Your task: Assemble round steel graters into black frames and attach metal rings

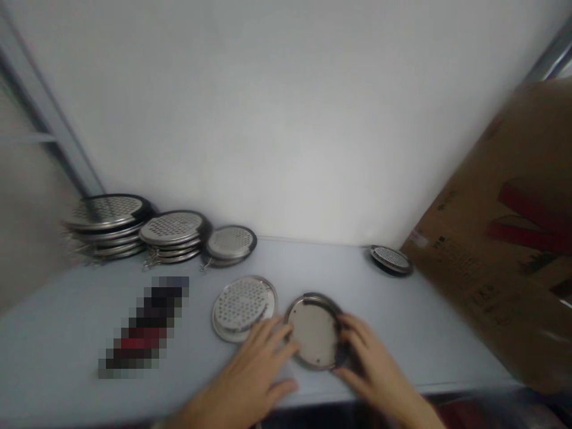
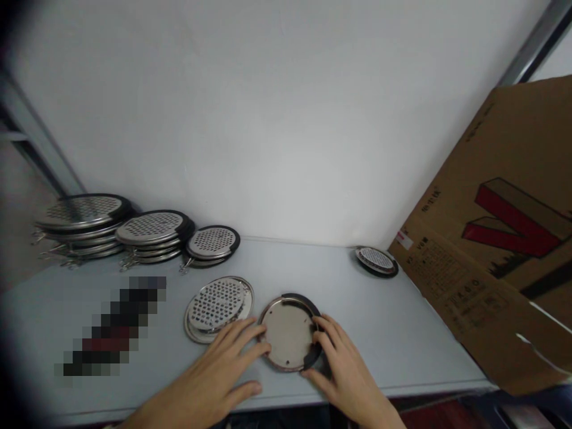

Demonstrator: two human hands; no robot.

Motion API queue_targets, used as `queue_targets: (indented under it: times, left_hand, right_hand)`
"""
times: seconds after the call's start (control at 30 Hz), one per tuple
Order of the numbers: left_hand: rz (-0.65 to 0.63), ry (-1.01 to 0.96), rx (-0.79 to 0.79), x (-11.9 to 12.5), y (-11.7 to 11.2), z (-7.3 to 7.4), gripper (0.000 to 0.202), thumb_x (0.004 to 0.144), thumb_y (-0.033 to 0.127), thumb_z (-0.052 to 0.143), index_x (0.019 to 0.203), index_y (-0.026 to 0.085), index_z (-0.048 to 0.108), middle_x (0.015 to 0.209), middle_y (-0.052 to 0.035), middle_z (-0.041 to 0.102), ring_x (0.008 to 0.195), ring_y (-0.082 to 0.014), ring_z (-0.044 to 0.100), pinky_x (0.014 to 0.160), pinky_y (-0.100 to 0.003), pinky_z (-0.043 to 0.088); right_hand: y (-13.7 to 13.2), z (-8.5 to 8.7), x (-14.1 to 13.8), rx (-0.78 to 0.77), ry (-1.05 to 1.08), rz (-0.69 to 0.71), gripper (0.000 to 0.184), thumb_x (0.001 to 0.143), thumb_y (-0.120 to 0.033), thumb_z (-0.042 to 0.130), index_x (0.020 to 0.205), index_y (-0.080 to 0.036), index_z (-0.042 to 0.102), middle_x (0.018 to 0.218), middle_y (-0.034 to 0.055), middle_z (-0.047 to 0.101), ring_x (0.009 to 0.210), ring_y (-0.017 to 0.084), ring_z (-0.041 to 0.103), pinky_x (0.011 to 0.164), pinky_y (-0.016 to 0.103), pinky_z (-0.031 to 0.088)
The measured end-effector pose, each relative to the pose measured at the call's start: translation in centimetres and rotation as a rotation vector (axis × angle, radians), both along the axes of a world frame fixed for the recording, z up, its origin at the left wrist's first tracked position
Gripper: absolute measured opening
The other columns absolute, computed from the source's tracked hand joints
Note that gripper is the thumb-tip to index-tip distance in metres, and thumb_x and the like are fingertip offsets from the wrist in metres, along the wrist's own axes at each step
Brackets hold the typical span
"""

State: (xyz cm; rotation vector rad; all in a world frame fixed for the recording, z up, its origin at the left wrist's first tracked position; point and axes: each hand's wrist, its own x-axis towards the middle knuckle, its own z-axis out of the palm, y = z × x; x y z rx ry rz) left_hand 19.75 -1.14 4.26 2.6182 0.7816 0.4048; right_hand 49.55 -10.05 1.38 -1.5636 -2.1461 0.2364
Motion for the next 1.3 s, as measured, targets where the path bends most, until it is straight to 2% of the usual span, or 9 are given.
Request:
queue_targets:
  times: [0.1, 0.33, 0.43, 0.53, 0.73, 0.83, 0.93, 1.13, 1.3]
  left_hand:
    - [0.012, 0.030, 0.005, -0.5, -0.5, -0.3, 0.057, 0.087, 0.037, 0.075, 0.140, 0.036, 0.055, 0.153, -0.0042, 0.052, 0.145, -0.0379, 0.038, 0.119, -0.063, 0.029]
    - [0.105, -0.032, 0.031, -3.2, 2.3, -0.7, 0.031, 0.096, 0.042, 0.061, 0.124, 0.030, 0.066, 0.143, -0.0062, 0.061, 0.142, -0.0335, 0.045, 0.119, -0.056, 0.033]
    - [0.269, -0.054, 0.077, -4.0, 4.0, -0.4, 0.032, 0.099, 0.038, 0.053, 0.124, 0.026, 0.067, 0.142, -0.0106, 0.062, 0.139, -0.0344, 0.047, 0.118, -0.056, 0.033]
    - [0.433, -0.060, 0.104, -4.9, 5.8, -0.3, 0.045, 0.091, 0.038, 0.063, 0.133, 0.022, 0.064, 0.145, -0.0162, 0.058, 0.139, -0.0393, 0.046, 0.117, -0.058, 0.032]
    - [0.460, -0.040, -0.032, -6.7, 7.6, -0.3, 0.061, 0.079, 0.043, 0.076, 0.136, 0.024, 0.062, 0.147, -0.0150, 0.057, 0.137, -0.0387, 0.049, 0.116, -0.054, 0.035]
    - [0.436, -0.105, -0.092, -7.1, 7.9, 0.3, 0.068, 0.077, 0.045, 0.078, 0.139, 0.025, 0.059, 0.146, -0.0124, 0.059, 0.137, -0.0353, 0.050, 0.118, -0.049, 0.033]
    - [0.458, -0.248, -0.221, -7.3, 8.5, 1.4, 0.069, 0.073, 0.048, 0.082, 0.135, 0.024, 0.063, 0.140, -0.0111, 0.063, 0.131, -0.0340, 0.056, 0.116, -0.046, 0.036]
    - [0.517, -0.413, -0.544, -7.1, 9.2, 3.2, 0.070, 0.067, 0.056, 0.084, 0.125, 0.021, 0.068, 0.124, -0.0129, 0.071, 0.117, -0.0343, 0.064, 0.102, -0.044, 0.050]
    - [0.310, -0.278, -0.271, -3.7, 5.9, 3.6, 0.065, 0.066, 0.044, 0.088, 0.125, 0.028, 0.068, 0.134, -0.0092, 0.064, 0.127, -0.0341, 0.056, 0.114, -0.047, 0.037]
  right_hand:
    - [-0.1, -0.6, 2.4, 0.025, -0.057, -0.017, 0.044, 0.093, -0.037, 0.068, 0.134, -0.027, 0.054, 0.156, 0.0097, 0.047, 0.145, 0.033, 0.041, 0.112, 0.055, 0.046]
    - [0.8, -1.5, 6.6, 0.138, -0.047, -0.175, 0.066, 0.086, -0.049, 0.075, 0.142, -0.024, 0.051, 0.154, 0.0142, 0.047, 0.144, 0.039, 0.040, 0.109, 0.062, 0.046]
    - [1.6, -1.0, 4.9, 0.226, -0.001, -0.216, 0.062, 0.087, -0.051, 0.073, 0.138, -0.023, 0.053, 0.147, 0.0160, 0.054, 0.143, 0.041, 0.040, 0.109, 0.066, 0.043]
    - [2.4, -0.3, 1.1, 0.226, 0.021, -0.079, 0.057, 0.087, -0.051, 0.074, 0.134, -0.023, 0.057, 0.138, 0.0152, 0.061, 0.139, 0.039, 0.045, 0.110, 0.061, 0.043]
    - [3.0, -0.8, -5.3, 0.168, 0.079, 0.119, 0.067, 0.079, -0.063, 0.076, 0.131, -0.024, 0.058, 0.130, 0.0143, 0.066, 0.129, 0.037, 0.055, 0.108, 0.055, 0.047]
    - [2.8, -1.2, -5.7, 0.171, 0.192, 0.102, 0.070, 0.080, -0.067, 0.071, 0.132, -0.023, 0.056, 0.134, 0.0155, 0.062, 0.131, 0.037, 0.052, 0.108, 0.052, 0.047]
    - [2.6, -1.1, -5.2, 0.192, 0.335, 0.013, 0.055, 0.087, -0.063, 0.067, 0.124, -0.023, 0.061, 0.129, 0.0142, 0.063, 0.129, 0.035, 0.053, 0.107, 0.050, 0.047]
    - [2.8, -0.3, -4.8, 0.195, 0.560, -0.207, 0.025, 0.105, -0.036, 0.045, 0.108, -0.024, 0.067, 0.108, 0.0089, 0.070, 0.105, 0.025, 0.064, 0.092, 0.038, 0.052]
    - [2.9, 0.0, -4.8, 0.233, 0.602, -0.274, 0.026, 0.105, -0.032, 0.044, 0.101, -0.024, 0.068, 0.102, 0.0072, 0.071, 0.100, 0.024, 0.064, 0.089, 0.037, 0.051]
